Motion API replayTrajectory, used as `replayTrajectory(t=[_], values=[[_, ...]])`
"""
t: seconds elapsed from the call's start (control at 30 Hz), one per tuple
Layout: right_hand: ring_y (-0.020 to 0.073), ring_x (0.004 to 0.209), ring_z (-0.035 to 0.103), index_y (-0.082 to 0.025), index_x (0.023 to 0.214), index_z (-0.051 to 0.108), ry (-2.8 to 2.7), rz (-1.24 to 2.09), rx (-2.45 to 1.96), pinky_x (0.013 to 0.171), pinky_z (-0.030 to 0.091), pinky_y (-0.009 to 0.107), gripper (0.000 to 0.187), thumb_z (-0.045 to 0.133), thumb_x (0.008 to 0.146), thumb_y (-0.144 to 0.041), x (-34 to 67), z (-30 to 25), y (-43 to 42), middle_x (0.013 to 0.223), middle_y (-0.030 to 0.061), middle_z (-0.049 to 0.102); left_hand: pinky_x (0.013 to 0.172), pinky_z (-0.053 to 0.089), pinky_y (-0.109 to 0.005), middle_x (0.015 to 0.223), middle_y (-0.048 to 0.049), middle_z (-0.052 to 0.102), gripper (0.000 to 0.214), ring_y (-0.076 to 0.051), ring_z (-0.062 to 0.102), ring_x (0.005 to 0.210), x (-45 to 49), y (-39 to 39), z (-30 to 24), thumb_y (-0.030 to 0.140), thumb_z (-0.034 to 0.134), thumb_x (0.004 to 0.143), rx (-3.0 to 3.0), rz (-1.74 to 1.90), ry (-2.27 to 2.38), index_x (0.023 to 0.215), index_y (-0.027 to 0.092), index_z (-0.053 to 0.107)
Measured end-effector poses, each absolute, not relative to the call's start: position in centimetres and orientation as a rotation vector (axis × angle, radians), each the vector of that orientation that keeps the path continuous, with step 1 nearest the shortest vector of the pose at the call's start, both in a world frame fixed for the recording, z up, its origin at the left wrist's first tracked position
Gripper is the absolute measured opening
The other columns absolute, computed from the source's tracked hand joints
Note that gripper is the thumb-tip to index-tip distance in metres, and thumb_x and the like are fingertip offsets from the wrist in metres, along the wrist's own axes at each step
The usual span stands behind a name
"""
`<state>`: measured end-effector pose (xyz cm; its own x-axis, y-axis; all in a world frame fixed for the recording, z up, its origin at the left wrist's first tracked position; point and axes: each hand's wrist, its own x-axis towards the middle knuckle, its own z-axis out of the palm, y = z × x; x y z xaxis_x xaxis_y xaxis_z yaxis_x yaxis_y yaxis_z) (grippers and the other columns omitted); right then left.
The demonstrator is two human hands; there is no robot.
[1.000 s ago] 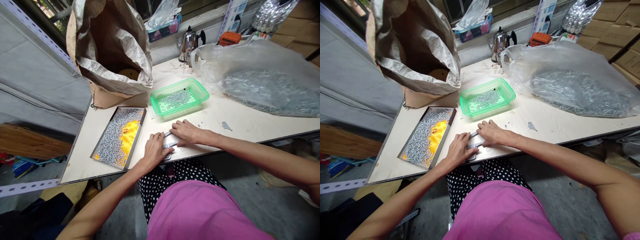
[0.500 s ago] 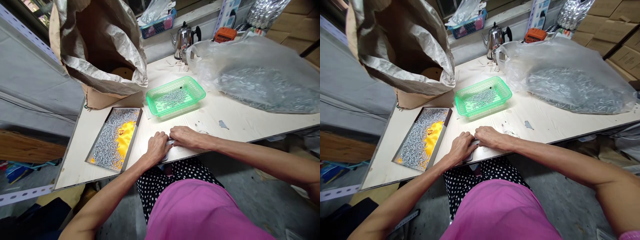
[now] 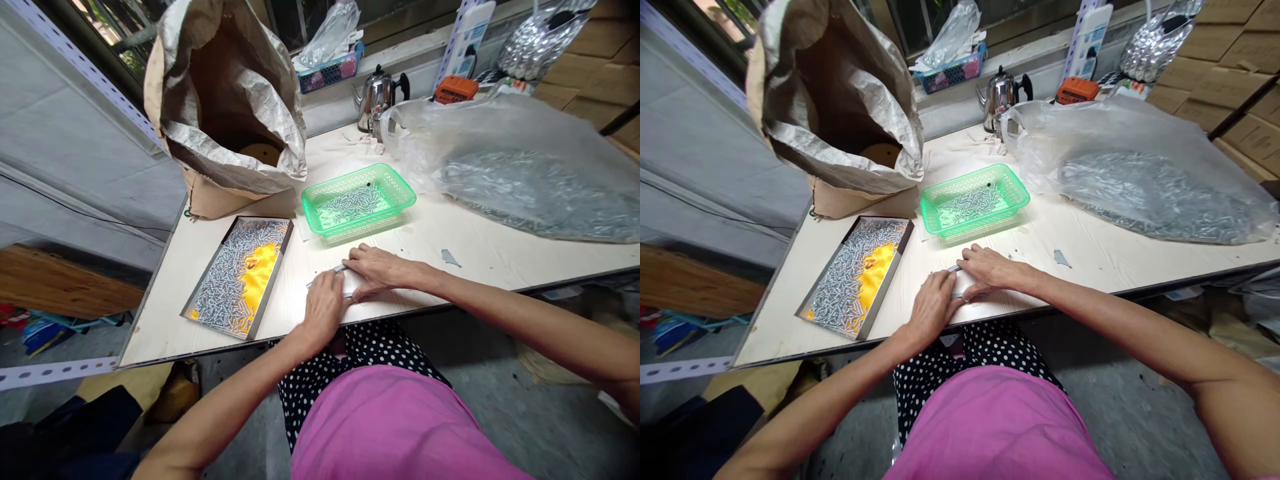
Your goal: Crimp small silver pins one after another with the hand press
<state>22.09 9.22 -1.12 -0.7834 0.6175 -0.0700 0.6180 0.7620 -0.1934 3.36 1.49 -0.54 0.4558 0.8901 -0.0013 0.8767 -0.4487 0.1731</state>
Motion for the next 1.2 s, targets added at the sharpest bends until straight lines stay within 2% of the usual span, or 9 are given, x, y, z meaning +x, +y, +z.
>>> replayTrajectory(t=[0.13, 0.23, 0.53, 0.63, 0.73, 0.87, 0.97, 1.1, 1.2], values=[[0.0242, 0.092, 0.054, -0.014, 0.109, 0.067, 2.957, -0.411, 1.046, 0.079, 0.039, 0.033, 0.028, 0.057, 0.092, -0.034, 22.4, -1.7, 10.1, 0.103, 0.0124, 0.062, 0.11, 0.039, -0.05, 0.143, -0.0211, 0.049, 0.053, -0.033, 0.04, 0.138, 3.8, -1.4, -2.9, 0.038, 0.055, 0.094, 2.642, 0.331, 1.39, 0.138, 0.01, 0.043], [0.0225, 0.091, 0.055, -0.015, 0.102, 0.069, 2.939, -0.393, 1.142, 0.078, 0.038, 0.032, 0.02, 0.053, 0.091, -0.018, 21.7, -1.9, 10.6, 0.098, 0.0107, 0.064, 0.112, 0.038, -0.051, 0.143, -0.0196, 0.05, 0.055, -0.031, 0.04, 0.139, 3.9, -2.2, -3.8, 0.044, 0.05, 0.096, 2.617, 0.377, 1.336, 0.14, 0.012, 0.041], [0.0236, 0.093, 0.054, -0.013, 0.096, 0.069, 2.944, -0.226, 1.27, 0.078, 0.036, 0.033, 0.018, 0.052, 0.093, -0.017, 19.5, -1.0, 11.8, 0.097, 0.0114, 0.067, 0.115, 0.031, -0.055, 0.144, -0.0219, 0.048, 0.065, -0.033, 0.036, 0.141, 3.9, -2.8, -3.8, 0.054, 0.047, 0.094, 2.543, 0.431, 1.275, 0.141, 0.01, 0.04], [0.0251, 0.098, 0.052, -0.019, 0.1, 0.071, 3.035, -0.212, 1.038, 0.077, 0.034, 0.035, 0.016, 0.057, 0.092, -0.023, 17.7, 0.0, 10.2, 0.104, 0.0101, 0.065, 0.113, 0.033, -0.054, 0.144, -0.021, 0.047, 0.067, -0.033, 0.037, 0.14, 3.9, -2.9, -4.0, 0.057, 0.048, 0.092, 2.559, 0.442, 1.23, 0.143, 0.013, 0.04], [0.0255, 0.104, 0.048, -0.027, 0.093, 0.073, 3.133, -0.329, 0.555, 0.077, 0.033, 0.034, 0.01, 0.066, 0.087, -0.03, 15.2, 0.6, 8.4, 0.107, 0.0064, 0.063, 0.103, 0.044, -0.05, 0.134, -0.0186, 0.056, 0.065, -0.033, 0.051, 0.127, 4.0, -3.1, -4.5, 0.058, 0.05, 0.091, 2.559, 0.391, 1.193, 0.139, 0.015, 0.045], [0.025, 0.097, 0.047, -0.023, 0.078, 0.071, 3.13, -0.262, 0.319, 0.075, 0.032, 0.036, 0.01, 0.067, 0.085, -0.028, 12.6, 0.0, 7.4, 0.096, 0.0072, 0.062, 0.096, 0.05, -0.041, 0.122, -0.0168, 0.064, 0.06, -0.03, 0.06, 0.114, 4.1, -4.2, -4.2, 0.054, 0.053, 0.091, 2.614, 0.412, 1.104, 0.134, 0.011, 0.049], [0.024, 0.094, 0.047, -0.02, 0.075, 0.067, 3.191, -0.245, 0.227, 0.074, 0.032, 0.036, 0.013, 0.064, 0.086, -0.025, 12.1, -0.6, 7.4, 0.093, 0.0077, 0.061, 0.097, 0.049, -0.031, 0.116, -0.0144, 0.067, 0.044, -0.023, 0.062, 0.112, 3.7, -5.4, -2.6, 0.041, 0.053, 0.095, 2.748, 0.633, 0.797, 0.124, 0.008, 0.057], [0.0207, 0.092, 0.049, -0.018, 0.087, 0.064, 3.304, -0.513, 0.24, 0.077, 0.035, 0.034, 0.017, 0.051, 0.096, -0.024, 12.8, -0.3, 7.5, 0.094, 0.0061, 0.062, 0.066, 0.053, -0.024, 0.079, -0.0038, 0.07, 0.018, -0.013, 0.063, 0.069, 1.0, -5.2, 0.3, 0.028, 0.057, 0.093, 2.808, 0.926, 0.653, 0.1, 0.013, 0.065], [0.0205, 0.095, 0.05, -0.019, 0.095, 0.065, 3.346, -0.642, 0.354, 0.08, 0.036, 0.034, 0.016, 0.05, 0.097, -0.025, 13.4, 0.3, 7.5, 0.101, 0.007, 0.063, 0.063, 0.051, -0.025, 0.079, -0.0042, 0.071, 0.014, -0.013, 0.063, 0.068, -2.4, -2.9, 2.5, 0.02, 0.052, 0.095, 2.67, 0.98, 1.066, 0.095, 0.017, 0.065]])
